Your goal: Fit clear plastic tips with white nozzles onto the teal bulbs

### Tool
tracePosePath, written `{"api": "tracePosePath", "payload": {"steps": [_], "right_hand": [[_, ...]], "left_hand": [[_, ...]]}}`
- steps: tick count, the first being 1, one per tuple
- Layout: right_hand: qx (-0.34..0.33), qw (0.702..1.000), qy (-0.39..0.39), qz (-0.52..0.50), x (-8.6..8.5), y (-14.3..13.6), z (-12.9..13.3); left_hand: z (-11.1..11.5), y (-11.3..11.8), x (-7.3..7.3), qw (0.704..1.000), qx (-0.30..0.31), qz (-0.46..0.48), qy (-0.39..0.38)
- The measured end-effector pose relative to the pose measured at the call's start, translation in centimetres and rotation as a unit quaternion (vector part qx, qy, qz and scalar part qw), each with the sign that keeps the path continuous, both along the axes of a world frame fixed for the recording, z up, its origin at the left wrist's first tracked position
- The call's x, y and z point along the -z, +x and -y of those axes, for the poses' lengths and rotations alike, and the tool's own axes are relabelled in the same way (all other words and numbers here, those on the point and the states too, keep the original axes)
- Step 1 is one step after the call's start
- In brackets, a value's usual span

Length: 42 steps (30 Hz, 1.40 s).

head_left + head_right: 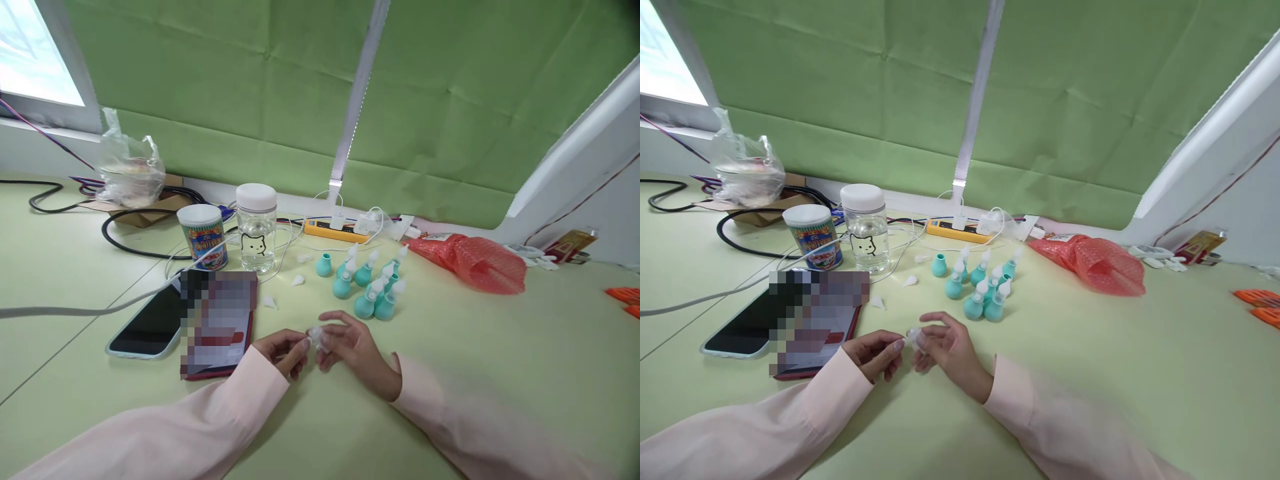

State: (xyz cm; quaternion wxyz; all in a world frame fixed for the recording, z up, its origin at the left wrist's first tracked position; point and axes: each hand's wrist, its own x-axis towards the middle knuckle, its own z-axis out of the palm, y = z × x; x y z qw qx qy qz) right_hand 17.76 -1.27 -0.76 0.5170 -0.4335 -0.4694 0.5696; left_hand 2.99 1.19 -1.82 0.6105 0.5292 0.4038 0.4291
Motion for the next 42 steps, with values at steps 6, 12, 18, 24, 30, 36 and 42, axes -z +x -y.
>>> {"api": "tracePosePath", "payload": {"steps": [6, 12, 18, 24, 30, 36, 42], "right_hand": [[-0.041, 0.988, -0.101, -0.107, 0.0, 0.0, -0.1], [-0.069, 0.993, -0.085, -0.034, 0.2, -0.5, 0.6], [-0.021, 0.999, -0.044, -0.002, 0.3, -0.8, 0.8], [0.0, 1.0, -0.022, -0.016, 0.2, -0.9, 0.8], [-0.018, 0.999, -0.025, -0.008, -0.1, -0.8, 1.0], [-0.011, 1.0, -0.006, -0.01, 0.1, -0.9, 1.1], [-0.011, 1.0, 0.003, -0.009, 0.2, -1.0, 1.1]], "left_hand": [[-0.1, -0.2, 0.0, 1.0, 0.019, -0.008, -0.02], [-0.2, -0.5, 0.1, 0.998, 0.053, -0.024, -0.037], [-0.4, -0.6, 0.0, 0.999, 0.042, -0.008, -0.029], [-0.5, -0.8, 0.0, 0.998, 0.058, -0.015, -0.019], [-0.5, -0.8, -0.2, 0.998, 0.057, -0.02, -0.015], [-0.3, -0.4, -0.6, 1.0, 0.019, 0.001, -0.009], [-0.4, -0.5, -0.5, 1.0, 0.021, -0.006, -0.013]]}}
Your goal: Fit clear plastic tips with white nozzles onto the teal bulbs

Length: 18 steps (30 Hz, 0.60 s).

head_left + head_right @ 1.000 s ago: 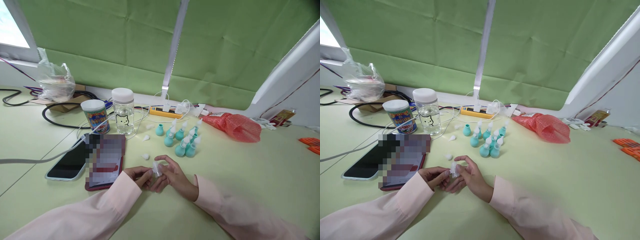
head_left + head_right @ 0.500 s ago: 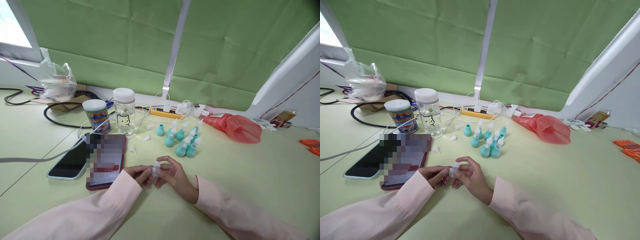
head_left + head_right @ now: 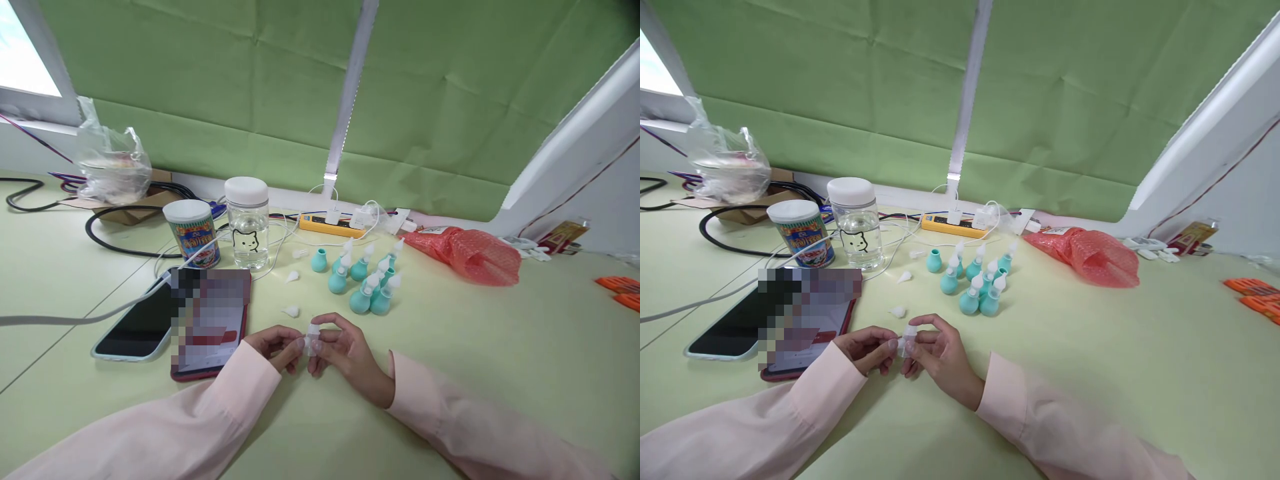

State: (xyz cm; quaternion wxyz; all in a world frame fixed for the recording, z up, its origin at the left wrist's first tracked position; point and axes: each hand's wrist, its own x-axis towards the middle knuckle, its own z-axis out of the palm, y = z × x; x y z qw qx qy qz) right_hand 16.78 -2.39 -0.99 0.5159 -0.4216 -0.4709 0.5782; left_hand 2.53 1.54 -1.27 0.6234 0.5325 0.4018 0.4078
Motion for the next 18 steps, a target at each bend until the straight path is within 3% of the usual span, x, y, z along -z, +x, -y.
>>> {"api": "tracePosePath", "payload": {"steps": [18], "right_hand": [[-0.002, 0.999, 0.045, 0.021, 0.1, -0.03, 0.31]], "left_hand": [[0.23, 0.22, 0.41, 0.999, 0.029, 0.036, 0.004]]}}
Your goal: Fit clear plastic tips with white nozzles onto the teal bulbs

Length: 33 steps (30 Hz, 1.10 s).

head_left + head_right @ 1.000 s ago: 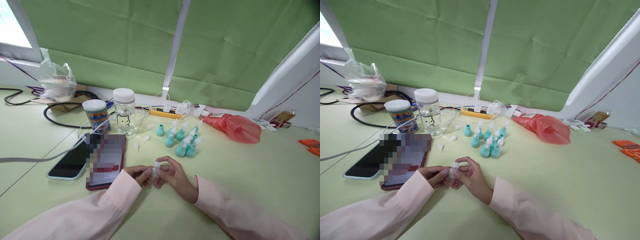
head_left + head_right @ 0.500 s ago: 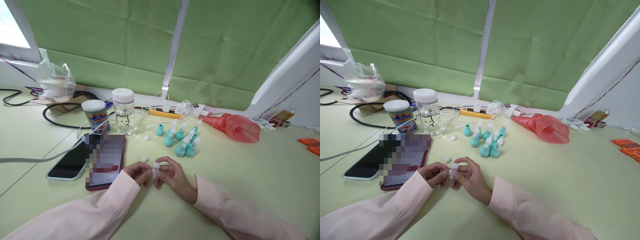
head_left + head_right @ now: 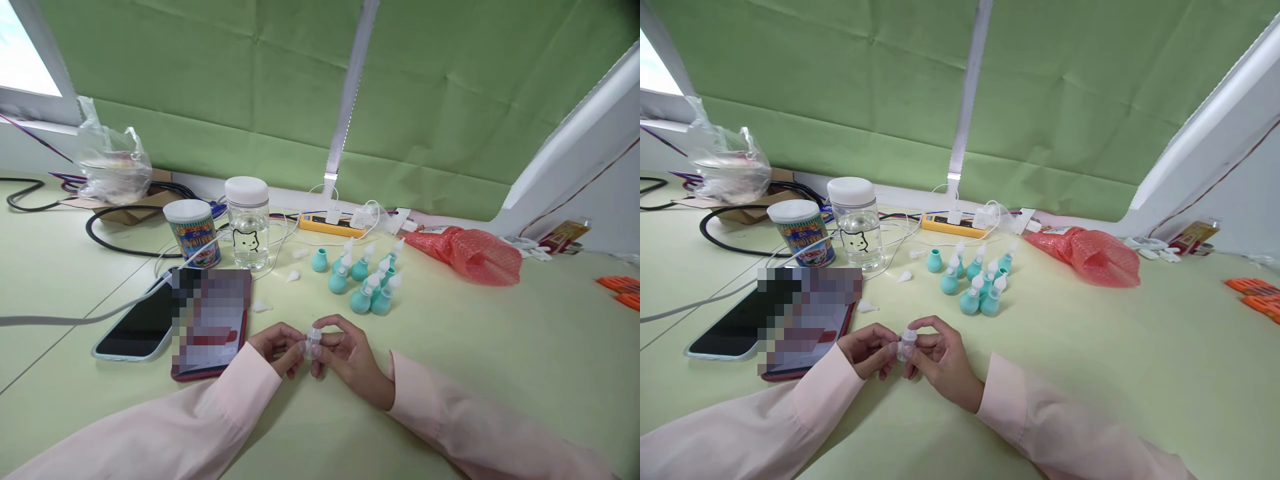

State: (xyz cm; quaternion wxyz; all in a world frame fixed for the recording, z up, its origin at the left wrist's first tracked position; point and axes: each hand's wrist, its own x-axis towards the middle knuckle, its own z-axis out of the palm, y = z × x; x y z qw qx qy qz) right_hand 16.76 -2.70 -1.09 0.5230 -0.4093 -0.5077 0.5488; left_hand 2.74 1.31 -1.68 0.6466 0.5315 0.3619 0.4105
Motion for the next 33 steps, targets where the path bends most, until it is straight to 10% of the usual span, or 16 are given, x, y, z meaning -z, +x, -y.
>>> {"api": "tracePosePath", "payload": {"steps": [25, 33], "right_hand": [[0.086, 0.978, 0.164, 0.094, -0.5, 0.0, 0.0], [0.05, 0.913, 0.233, 0.332, 0.0, 0.6, -4.7]], "left_hand": [[0.7, 0.1, -0.4, 0.998, -0.019, 0.055, -0.025], [0.8, 0.3, 0.3, 0.998, -0.053, 0.03, 0.007]]}}
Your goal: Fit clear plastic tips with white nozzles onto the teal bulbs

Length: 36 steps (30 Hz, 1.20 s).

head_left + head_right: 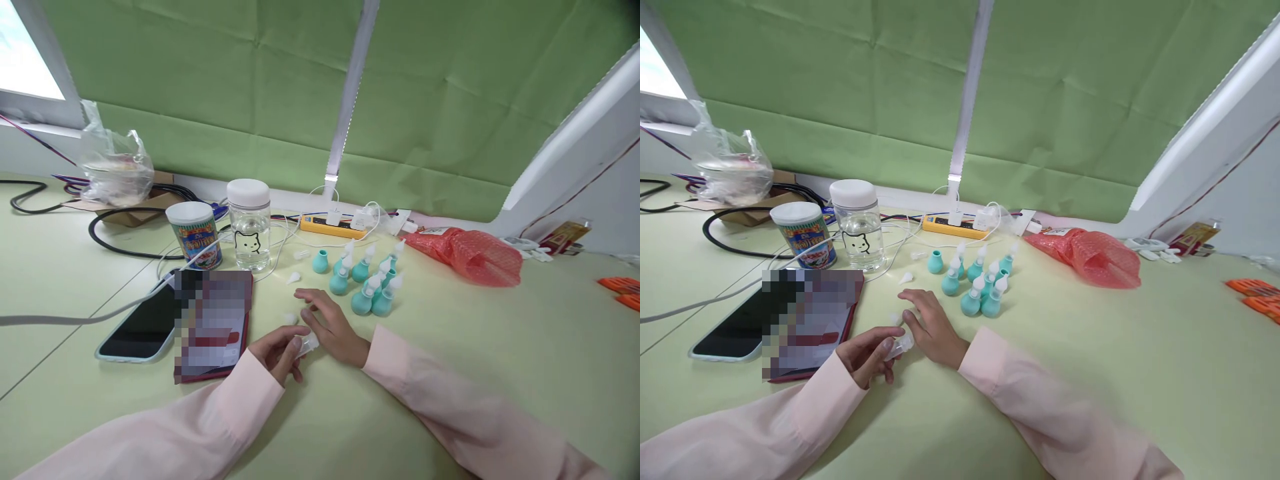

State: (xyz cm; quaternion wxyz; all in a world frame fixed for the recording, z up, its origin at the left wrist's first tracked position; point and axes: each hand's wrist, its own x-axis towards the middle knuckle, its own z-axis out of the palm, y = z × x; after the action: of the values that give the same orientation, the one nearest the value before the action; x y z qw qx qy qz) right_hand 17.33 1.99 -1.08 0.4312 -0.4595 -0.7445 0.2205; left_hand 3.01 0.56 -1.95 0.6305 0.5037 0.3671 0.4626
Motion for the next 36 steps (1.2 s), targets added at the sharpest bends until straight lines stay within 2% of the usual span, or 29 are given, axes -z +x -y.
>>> {"api": "tracePosePath", "payload": {"steps": [3, 6, 8, 12, 14, 16, 20, 23, 26, 29, 32, 34, 36], "right_hand": [[0.007, 0.996, 0.055, 0.065, 0.0, 0.0, -0.4], [0.05, 0.983, 0.141, 0.109, -1.2, 0.2, -0.3], [0.079, 0.968, 0.193, 0.137, -2.9, 0.7, 0.0], [0.156, 0.922, 0.307, 0.177, -7.7, 3.1, 0.5], [0.194, 0.907, 0.322, 0.188, -9.8, 4.8, 0.6], [0.22, 0.909, 0.295, 0.197, -11.2, 6.4, 0.4], [0.219, 0.931, 0.144, 0.253, -12.5, 8.1, -0.3], [0.202, 0.926, 0.028, 0.319, -13.2, 8.9, -0.9], [0.232, 0.912, -0.024, 0.337, -13.7, 10.8, -1.1], [0.253, 0.887, -0.086, 0.377, -13.6, 13.5, -1.1], [0.24, 0.849, -0.222, 0.415, -12.8, 15.5, -1.3], [0.241, 0.835, -0.3, 0.392, -12.0, 15.9, -1.8], [0.234, 0.837, -0.342, 0.356, -11.0, 15.7, -2.5]], "left_hand": [[-0.1, 0.0, 0.2, 1.0, 0.006, -0.004, 0.005], [-0.3, 0.0, 0.1, 1.0, 0.009, -0.002, -0.012], [-0.4, 0.0, 0.0, 0.999, 0.008, 0.0, -0.033], [-0.5, -0.1, 0.0, 0.999, 0.002, -0.026, -0.048], [-0.5, -0.1, 0.1, 0.998, -0.002, -0.04, -0.041], [-0.4, 0.0, 0.2, 0.998, -0.004, -0.049, -0.034], [-0.2, 0.1, 0.1, 0.998, -0.005, -0.062, -0.019], [-0.2, 0.1, 0.0, 0.997, -0.008, -0.075, 0.0], [-0.1, 0.1, -0.1, 0.996, -0.006, -0.084, 0.01], [0.0, 0.1, 0.0, 0.997, -0.005, -0.076, -0.001], [-0.1, 0.2, -0.1, 0.998, -0.007, -0.049, -0.026], [-0.2, 0.2, -0.2, 0.999, -0.015, -0.03, -0.042], [-0.4, 0.1, -0.3, 0.998, -0.033, -0.009, -0.05]]}}
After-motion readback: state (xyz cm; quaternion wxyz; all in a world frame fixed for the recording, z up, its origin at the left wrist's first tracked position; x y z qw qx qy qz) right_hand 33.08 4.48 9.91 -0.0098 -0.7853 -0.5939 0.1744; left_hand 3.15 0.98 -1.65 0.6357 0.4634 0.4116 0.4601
